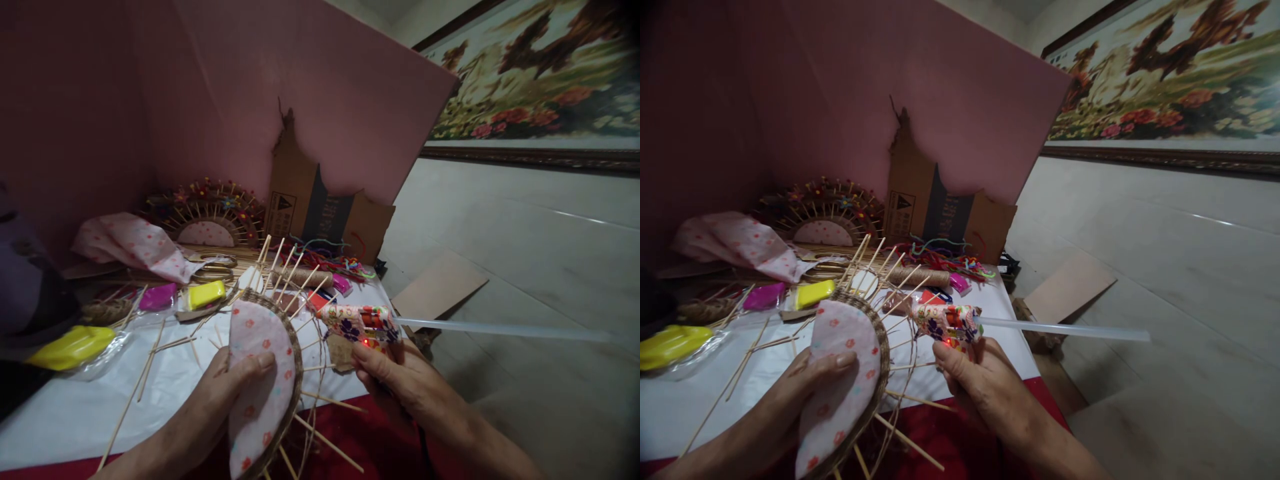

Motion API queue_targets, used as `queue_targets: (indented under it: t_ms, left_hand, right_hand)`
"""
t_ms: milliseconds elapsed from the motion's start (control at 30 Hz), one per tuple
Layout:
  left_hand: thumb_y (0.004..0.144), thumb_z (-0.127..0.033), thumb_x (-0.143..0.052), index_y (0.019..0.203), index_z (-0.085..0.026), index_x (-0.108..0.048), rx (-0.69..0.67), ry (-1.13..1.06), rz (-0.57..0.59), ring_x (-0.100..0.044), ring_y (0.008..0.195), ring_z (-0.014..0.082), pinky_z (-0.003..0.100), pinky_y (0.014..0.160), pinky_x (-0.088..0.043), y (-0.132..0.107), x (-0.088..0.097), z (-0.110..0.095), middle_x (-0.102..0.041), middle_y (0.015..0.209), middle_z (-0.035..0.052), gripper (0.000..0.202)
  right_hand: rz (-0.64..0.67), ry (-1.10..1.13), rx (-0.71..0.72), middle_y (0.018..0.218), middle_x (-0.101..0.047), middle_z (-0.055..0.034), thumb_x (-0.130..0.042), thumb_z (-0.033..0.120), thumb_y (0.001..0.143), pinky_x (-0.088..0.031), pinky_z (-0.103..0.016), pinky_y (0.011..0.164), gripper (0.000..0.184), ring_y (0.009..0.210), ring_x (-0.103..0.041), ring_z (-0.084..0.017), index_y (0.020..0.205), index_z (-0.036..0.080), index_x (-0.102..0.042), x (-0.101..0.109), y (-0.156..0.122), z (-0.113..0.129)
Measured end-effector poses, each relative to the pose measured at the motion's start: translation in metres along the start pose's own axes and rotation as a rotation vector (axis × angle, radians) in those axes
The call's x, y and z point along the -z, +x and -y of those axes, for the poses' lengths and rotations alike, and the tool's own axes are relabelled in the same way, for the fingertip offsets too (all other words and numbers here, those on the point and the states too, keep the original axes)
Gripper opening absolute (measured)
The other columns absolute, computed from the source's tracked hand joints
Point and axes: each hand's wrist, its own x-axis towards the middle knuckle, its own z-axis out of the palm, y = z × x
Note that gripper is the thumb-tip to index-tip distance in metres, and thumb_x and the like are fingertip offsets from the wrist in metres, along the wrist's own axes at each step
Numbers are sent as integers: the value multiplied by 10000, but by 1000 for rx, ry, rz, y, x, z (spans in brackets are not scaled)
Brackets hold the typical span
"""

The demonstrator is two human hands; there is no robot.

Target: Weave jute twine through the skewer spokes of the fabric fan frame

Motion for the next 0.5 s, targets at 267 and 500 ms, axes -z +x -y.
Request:
queue_targets:
  t_ms: [267,500]
  left_hand:
    - [642,-393,-700,639,-151,-619,-12,-14,7,-559,451,117,189,423,-418,-1,-3,-3,-635,529,16,256]
    - [631,-409,-701,643,-143,-621,4,-6,2,-554,463,127,201,427,-415,-2,-4,-4,-636,543,25,278]
  right_hand:
    - [-17,-66,10,552,-348,53,-513,549,804,-248,-213,451,428,495,-291,-77,597,188,-414,3,-3,3]
    - [-33,-171,56,577,-388,44,-502,566,803,-303,-217,490,411,528,-331,-92,653,184,-486,5,-5,9]
